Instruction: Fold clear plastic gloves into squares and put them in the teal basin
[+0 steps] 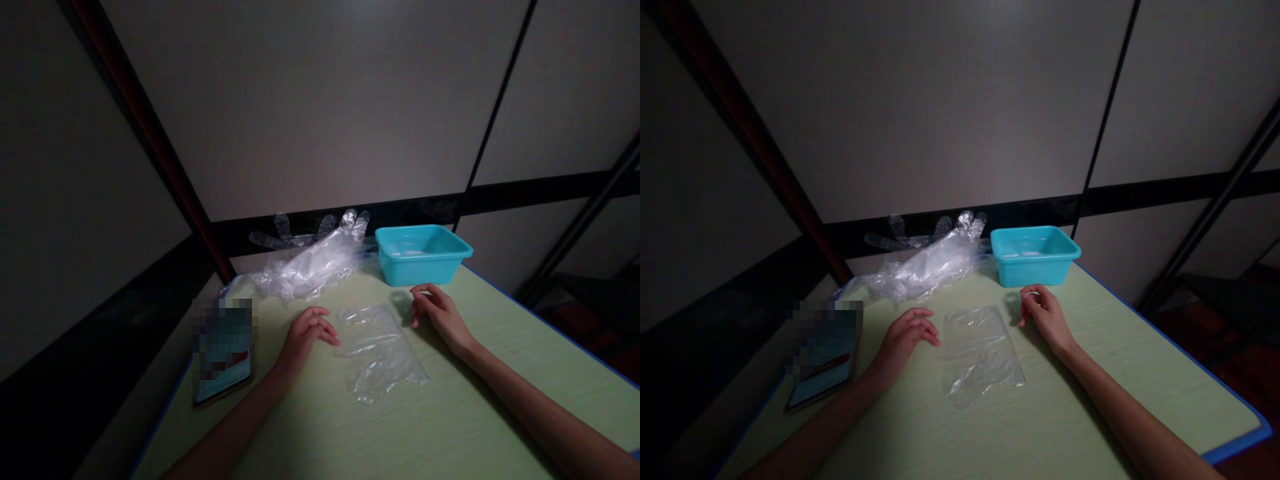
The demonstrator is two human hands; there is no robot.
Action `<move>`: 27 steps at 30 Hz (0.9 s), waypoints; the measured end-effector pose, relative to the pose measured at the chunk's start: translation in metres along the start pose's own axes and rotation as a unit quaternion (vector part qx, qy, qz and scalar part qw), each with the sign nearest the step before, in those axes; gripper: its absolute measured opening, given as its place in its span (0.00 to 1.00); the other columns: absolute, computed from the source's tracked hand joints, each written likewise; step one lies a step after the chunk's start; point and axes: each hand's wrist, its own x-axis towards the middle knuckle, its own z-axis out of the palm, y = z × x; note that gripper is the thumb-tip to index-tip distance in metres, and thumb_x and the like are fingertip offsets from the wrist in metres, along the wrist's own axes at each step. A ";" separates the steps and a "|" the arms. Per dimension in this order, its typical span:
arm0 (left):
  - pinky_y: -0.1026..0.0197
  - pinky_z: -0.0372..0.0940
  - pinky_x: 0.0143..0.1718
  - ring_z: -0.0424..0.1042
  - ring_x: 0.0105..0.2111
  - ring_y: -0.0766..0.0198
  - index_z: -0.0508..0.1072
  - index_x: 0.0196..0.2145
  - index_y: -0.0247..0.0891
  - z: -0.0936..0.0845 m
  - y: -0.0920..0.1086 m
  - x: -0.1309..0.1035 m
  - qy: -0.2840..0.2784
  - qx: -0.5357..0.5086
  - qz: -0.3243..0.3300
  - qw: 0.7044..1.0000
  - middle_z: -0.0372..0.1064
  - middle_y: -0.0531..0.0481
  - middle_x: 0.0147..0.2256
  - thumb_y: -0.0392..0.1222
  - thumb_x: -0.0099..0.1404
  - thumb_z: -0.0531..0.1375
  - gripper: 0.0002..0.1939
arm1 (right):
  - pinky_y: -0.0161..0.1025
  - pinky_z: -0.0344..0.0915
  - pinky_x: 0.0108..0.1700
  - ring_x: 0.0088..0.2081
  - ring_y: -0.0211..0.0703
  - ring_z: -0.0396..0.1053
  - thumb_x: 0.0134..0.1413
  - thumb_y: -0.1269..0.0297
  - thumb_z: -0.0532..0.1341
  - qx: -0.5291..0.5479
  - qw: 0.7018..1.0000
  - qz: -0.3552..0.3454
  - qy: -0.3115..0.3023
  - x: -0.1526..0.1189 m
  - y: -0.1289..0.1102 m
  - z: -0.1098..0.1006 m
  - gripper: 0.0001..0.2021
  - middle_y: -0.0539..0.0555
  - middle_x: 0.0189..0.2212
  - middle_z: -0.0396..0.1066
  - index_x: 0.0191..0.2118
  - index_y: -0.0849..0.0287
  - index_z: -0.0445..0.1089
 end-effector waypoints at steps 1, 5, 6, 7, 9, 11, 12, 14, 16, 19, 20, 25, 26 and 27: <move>0.60 0.60 0.29 0.71 0.21 0.60 0.60 0.34 0.35 -0.001 0.000 0.001 0.012 -0.011 0.003 1.000 0.68 0.54 0.21 0.37 0.51 0.52 0.10 | 0.37 0.60 0.21 0.17 0.38 0.63 0.50 0.54 0.55 -0.006 1.000 -0.009 0.017 0.001 -0.002 -0.003 0.11 0.45 0.18 0.61 0.32 0.57 0.59; 0.60 0.60 0.30 0.71 0.22 0.60 0.60 0.34 0.35 -0.001 0.002 -0.001 0.006 -0.011 0.004 1.000 0.68 0.55 0.21 0.37 0.51 0.53 0.10 | 0.40 0.62 0.28 0.25 0.40 0.65 0.53 0.59 0.54 -0.161 0.980 -0.109 -0.044 -0.010 -0.020 -0.023 0.08 0.51 0.25 0.64 0.29 0.58 0.63; 0.59 0.60 0.31 0.72 0.22 0.60 0.60 0.34 0.35 0.000 0.002 -0.002 -0.001 -0.002 0.004 1.000 0.68 0.55 0.22 0.37 0.51 0.53 0.10 | 0.40 0.62 0.30 0.28 0.42 0.65 0.54 0.61 0.53 -0.232 0.957 -0.145 -0.096 -0.017 -0.025 -0.028 0.08 0.52 0.26 0.66 0.29 0.58 0.64; 0.59 0.60 0.31 0.72 0.22 0.60 0.60 0.34 0.35 0.001 0.002 -0.003 -0.009 0.005 0.005 1.000 0.68 0.55 0.22 0.36 0.51 0.53 0.10 | 0.41 0.62 0.32 0.31 0.43 0.65 0.55 0.63 0.53 -0.298 0.924 -0.185 -0.153 -0.024 -0.031 -0.033 0.08 0.54 0.28 0.66 0.30 0.58 0.66; 0.59 0.60 0.31 0.72 0.23 0.60 0.60 0.34 0.35 0.003 0.001 -0.004 -0.030 0.014 0.008 0.999 0.67 0.56 0.21 0.36 0.50 0.53 0.11 | 0.41 0.61 0.36 0.32 0.42 0.64 0.56 0.65 0.52 -0.404 0.841 -0.264 -0.245 -0.040 -0.039 -0.040 0.08 0.54 0.29 0.67 0.32 0.57 0.67; 0.60 0.61 0.30 0.72 0.22 0.60 0.60 0.34 0.35 0.005 -0.001 -0.004 -0.048 0.016 0.009 0.999 0.66 0.57 0.21 0.35 0.50 0.52 0.11 | 0.42 0.61 0.38 0.32 0.41 0.63 0.57 0.68 0.50 -0.473 0.767 -0.333 -0.277 -0.053 -0.041 -0.044 0.09 0.54 0.29 0.67 0.32 0.58 0.68; 0.60 0.61 0.29 0.72 0.22 0.60 0.59 0.34 0.35 0.006 -0.002 -0.004 -0.053 0.018 0.010 0.998 0.66 0.57 0.21 0.35 0.49 0.52 0.12 | 0.43 0.60 0.39 0.32 0.41 0.63 0.58 0.70 0.50 -0.498 0.736 -0.362 -0.283 -0.059 -0.041 -0.044 0.10 0.54 0.28 0.67 0.32 0.59 0.68; 0.60 0.61 0.29 0.72 0.22 0.61 0.59 0.34 0.35 0.007 -0.003 -0.004 -0.056 0.025 0.011 0.998 0.66 0.57 0.21 0.34 0.49 0.51 0.11 | 0.43 0.60 0.39 0.32 0.41 0.63 0.58 0.72 0.48 -0.532 0.683 -0.410 -0.287 -0.067 -0.038 -0.042 0.12 0.53 0.28 0.67 0.31 0.60 0.68; 0.61 0.62 0.28 0.72 0.22 0.61 0.59 0.33 0.35 0.007 -0.004 -0.003 -0.056 0.033 0.012 0.998 0.65 0.57 0.21 0.33 0.48 0.50 0.11 | 0.42 0.60 0.38 0.32 0.41 0.63 0.58 0.73 0.48 -0.547 0.652 -0.436 -0.292 -0.071 -0.035 -0.039 0.12 0.53 0.29 0.68 0.29 0.61 0.67; 0.61 0.61 0.28 0.72 0.22 0.61 0.60 0.33 0.35 0.007 -0.005 -0.003 -0.054 0.045 0.015 0.997 0.65 0.57 0.21 0.33 0.48 0.50 0.11 | 0.40 0.61 0.35 0.30 0.40 0.63 0.58 0.74 0.47 -0.547 0.637 -0.457 -0.293 -0.072 -0.036 -0.032 0.13 0.53 0.27 0.67 0.27 0.62 0.67; 0.61 0.61 0.28 0.72 0.22 0.61 0.60 0.33 0.35 0.006 -0.006 -0.002 -0.054 0.049 0.017 0.997 0.65 0.57 0.21 0.33 0.48 0.49 0.11 | 0.40 0.61 0.35 0.30 0.40 0.63 0.58 0.74 0.47 -0.547 0.635 -0.459 -0.294 -0.072 -0.036 -0.031 0.13 0.53 0.27 0.67 0.28 0.62 0.67; 0.61 0.61 0.28 0.72 0.22 0.61 0.60 0.32 0.35 0.004 -0.009 -0.002 -0.058 0.051 0.024 0.997 0.65 0.57 0.21 0.33 0.48 0.49 0.10 | 0.40 0.61 0.33 0.28 0.39 0.63 0.57 0.74 0.47 -0.562 0.617 -0.461 -0.302 -0.069 -0.037 -0.025 0.13 0.53 0.25 0.66 0.27 0.61 0.66; 0.61 0.61 0.28 0.72 0.22 0.61 0.60 0.32 0.35 0.004 -0.009 -0.002 -0.058 0.050 0.025 0.997 0.65 0.57 0.21 0.33 0.49 0.49 0.10 | 0.40 0.62 0.33 0.28 0.39 0.63 0.57 0.74 0.48 -0.564 0.613 -0.461 -0.304 -0.069 -0.036 -0.025 0.13 0.53 0.25 0.66 0.27 0.61 0.66; 0.61 0.61 0.28 0.72 0.22 0.61 0.60 0.32 0.35 0.004 -0.009 -0.002 -0.058 0.051 0.027 0.997 0.65 0.57 0.21 0.33 0.49 0.49 0.10 | 0.40 0.62 0.33 0.28 0.39 0.63 0.57 0.74 0.48 -0.565 0.611 -0.462 -0.307 -0.069 -0.035 -0.024 0.13 0.53 0.25 0.66 0.26 0.61 0.66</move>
